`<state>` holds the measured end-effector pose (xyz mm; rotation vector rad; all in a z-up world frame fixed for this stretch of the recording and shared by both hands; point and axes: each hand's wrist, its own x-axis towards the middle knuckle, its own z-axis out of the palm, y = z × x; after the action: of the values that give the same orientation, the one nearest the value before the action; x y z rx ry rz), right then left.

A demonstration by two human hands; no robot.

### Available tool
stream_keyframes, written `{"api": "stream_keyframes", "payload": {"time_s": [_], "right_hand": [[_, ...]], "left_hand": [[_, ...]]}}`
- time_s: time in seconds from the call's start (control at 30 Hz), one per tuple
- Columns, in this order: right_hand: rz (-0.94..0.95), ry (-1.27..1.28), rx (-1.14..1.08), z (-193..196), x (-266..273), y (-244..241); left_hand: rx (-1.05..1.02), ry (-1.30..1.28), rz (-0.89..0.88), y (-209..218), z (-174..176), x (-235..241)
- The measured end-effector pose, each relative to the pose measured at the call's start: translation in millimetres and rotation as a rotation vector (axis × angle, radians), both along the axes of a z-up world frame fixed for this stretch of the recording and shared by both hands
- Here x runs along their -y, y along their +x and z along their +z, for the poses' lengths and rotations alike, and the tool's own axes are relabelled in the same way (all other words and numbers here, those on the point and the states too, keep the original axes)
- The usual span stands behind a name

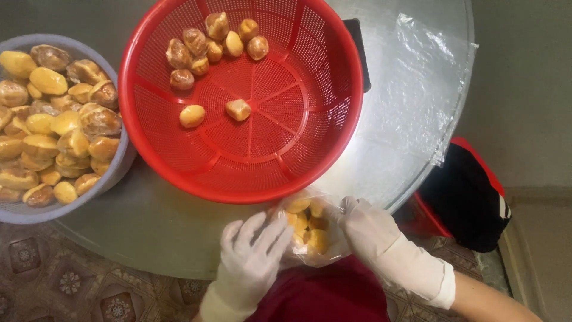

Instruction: The person places pieces of peeled fruit from a red colander into a clear plastic bag by hand.

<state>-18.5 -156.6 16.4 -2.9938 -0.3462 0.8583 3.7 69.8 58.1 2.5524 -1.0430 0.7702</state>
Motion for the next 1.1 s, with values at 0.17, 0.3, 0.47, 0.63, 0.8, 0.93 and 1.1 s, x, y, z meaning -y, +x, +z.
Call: {"api": "stream_keyframes", "payload": {"time_s": [0.17, 0.3, 0.47, 0.63, 0.8, 0.93, 1.1], "right_hand": [[0.107, -0.036, 0.199, -36.0, 9.2, -15.8], [0.145, -0.048, 0.187, -12.3, 2.9, -8.2], [0.313, -0.127, 0.362, -46.3, 11.2, -16.9], [0.312, -0.09, 0.286, -47.4, 10.5, -10.8], [0.206, -0.026, 0.197, -34.7, 6.2, -8.7], [0.103, -0.036, 0.113, -30.5, 2.0, -6.3], [0.032, -0.054, 0.051, -29.9, 1.3, -4.6]], "left_hand": [[-0.148, 0.22, -0.126, -23.6, -21.6, -10.9], [-0.022, 0.216, -0.119, -23.6, -18.0, 0.0], [-0.023, 0.074, -0.162, -23.8, -16.4, -0.4], [-0.297, -0.138, -0.329, 4.6, 9.3, -14.6], [-0.285, -0.18, -0.07, 93.0, 1.6, -33.5], [-0.298, 0.105, 0.051, 174.3, -21.7, -9.8], [-0.558, 0.673, 0.294, 235.6, -106.0, 25.9]]}}
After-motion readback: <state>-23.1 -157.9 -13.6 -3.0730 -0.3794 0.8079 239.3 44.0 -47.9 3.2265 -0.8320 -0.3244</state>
